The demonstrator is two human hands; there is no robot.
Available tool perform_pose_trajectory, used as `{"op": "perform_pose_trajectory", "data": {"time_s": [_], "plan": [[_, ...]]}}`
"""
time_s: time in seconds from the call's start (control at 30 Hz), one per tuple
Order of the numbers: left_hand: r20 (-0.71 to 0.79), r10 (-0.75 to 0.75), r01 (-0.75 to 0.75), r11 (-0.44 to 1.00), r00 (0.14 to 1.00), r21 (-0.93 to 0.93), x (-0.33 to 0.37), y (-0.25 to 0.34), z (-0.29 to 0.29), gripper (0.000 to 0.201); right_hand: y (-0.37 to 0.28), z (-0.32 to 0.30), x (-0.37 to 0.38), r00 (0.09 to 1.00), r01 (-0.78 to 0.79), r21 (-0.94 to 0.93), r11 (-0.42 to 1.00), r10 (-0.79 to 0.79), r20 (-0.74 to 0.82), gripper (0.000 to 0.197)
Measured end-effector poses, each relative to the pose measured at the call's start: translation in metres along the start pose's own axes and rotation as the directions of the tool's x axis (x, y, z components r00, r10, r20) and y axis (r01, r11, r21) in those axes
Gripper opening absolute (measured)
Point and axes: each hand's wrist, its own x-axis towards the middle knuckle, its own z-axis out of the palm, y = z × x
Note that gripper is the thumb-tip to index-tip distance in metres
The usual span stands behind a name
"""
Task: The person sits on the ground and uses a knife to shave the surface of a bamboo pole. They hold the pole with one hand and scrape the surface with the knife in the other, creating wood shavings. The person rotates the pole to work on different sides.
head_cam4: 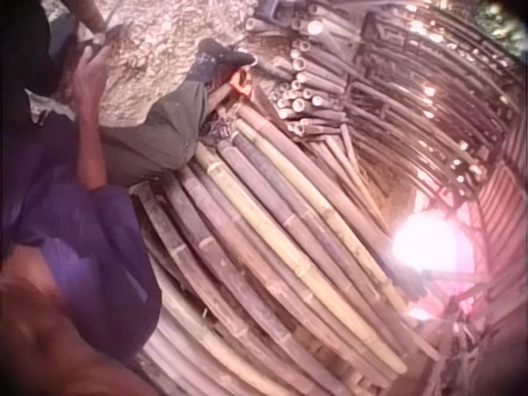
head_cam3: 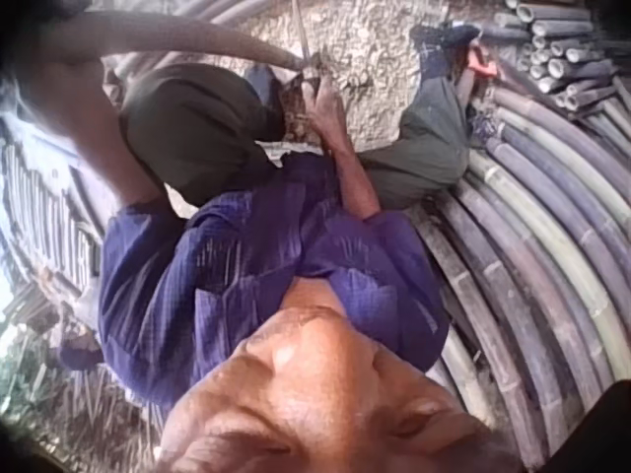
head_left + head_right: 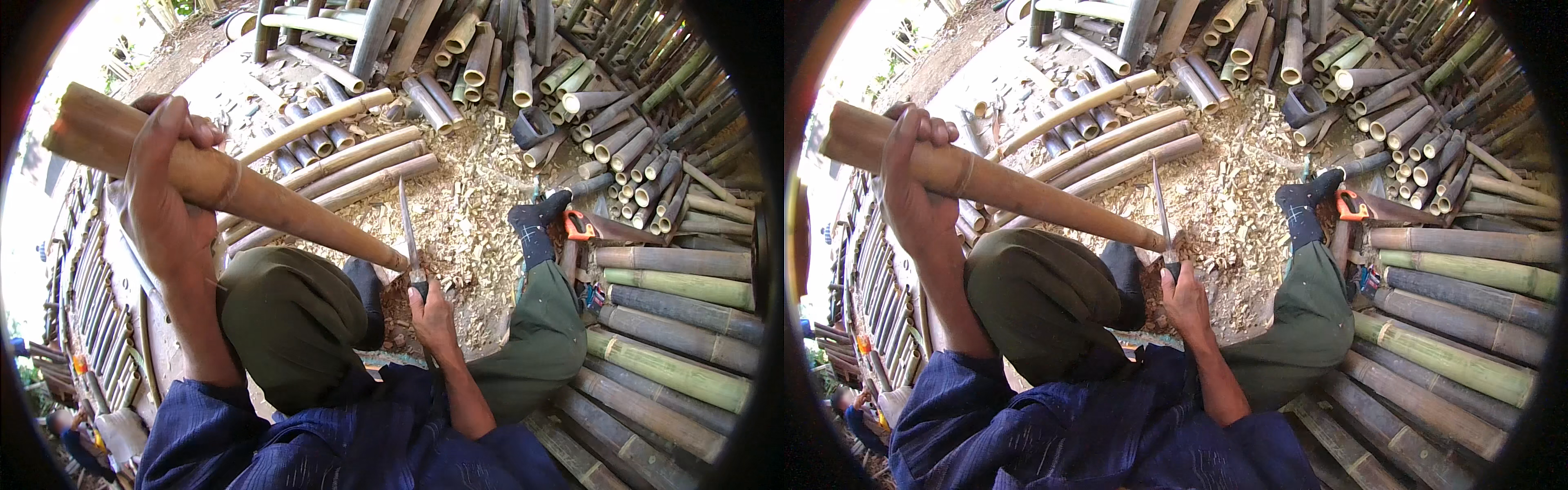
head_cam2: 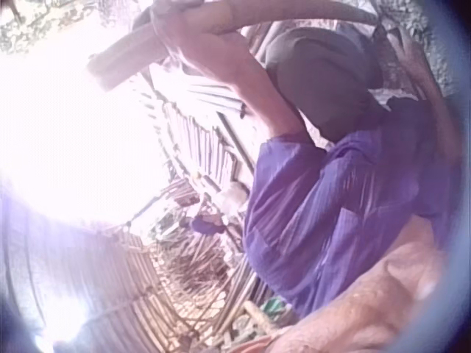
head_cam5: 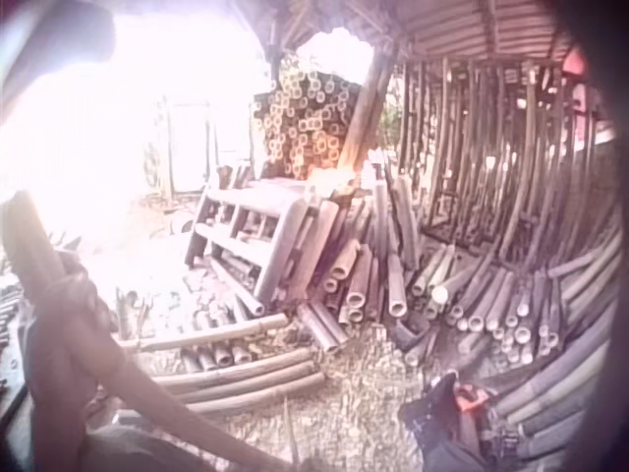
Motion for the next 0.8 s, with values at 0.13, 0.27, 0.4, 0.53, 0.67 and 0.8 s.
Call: {"op": "perform_pose_trajectory", "data": {"time_s": [0.13, 0.27, 0.4, 0.53, 0.67, 0.8], "plan": [[-0.035, 0.133, -0.128, 0.984, 0.99, 0.128, 0.02, -0.006, -0.01, 0.059, -0.05, -0.033, -0.008, 0.996, 0.027, 0.085, 0.996, -0.019, -0.09, 0.034], [-0.051, 0.239, -0.191, 0.87, 0.97, 0.454, 0.013, 0.006, 0.001, 0.053, -0.069, -0.056, -0.009, 0.988, 0.085, 0.095, 0.992, -0.072, -0.136, 0.028], [0.103, 0.205, -0.227, 0.796, 0.973, 0.562, 0.006, 0.019, 0.013, 0.063, -0.108, -0.071, -0.018, 0.944, 0.27, 0.185, 0.945, -0.222, -0.242, 0.025], [0.193, 0.208, -0.278, 0.831, 0.959, 0.482, -0.004, 0.032, 0.041, 0.065, -0.039, -0.014, -0.013, 0.875, 0.395, 0.152, 0.906, -0.321, -0.361, 0.031], [0.221, 0.204, -0.289, 0.827, 0.954, 0.483, -0.01, 0.044, 0.067, 0.062, -0.004, -0.006, 0.011, 0.992, 0.061, -0.098, 0.993, -0.072, -0.107, 0.03], [0.143, 0.21, -0.254, 0.781, 0.967, 0.57, -0.021, 0.039, 0.071, 0.061, -0.049, -0.062, -0.021, 0.992, 0.077, 0.189, 0.979, -0.056, -0.117, 0.033]]}}
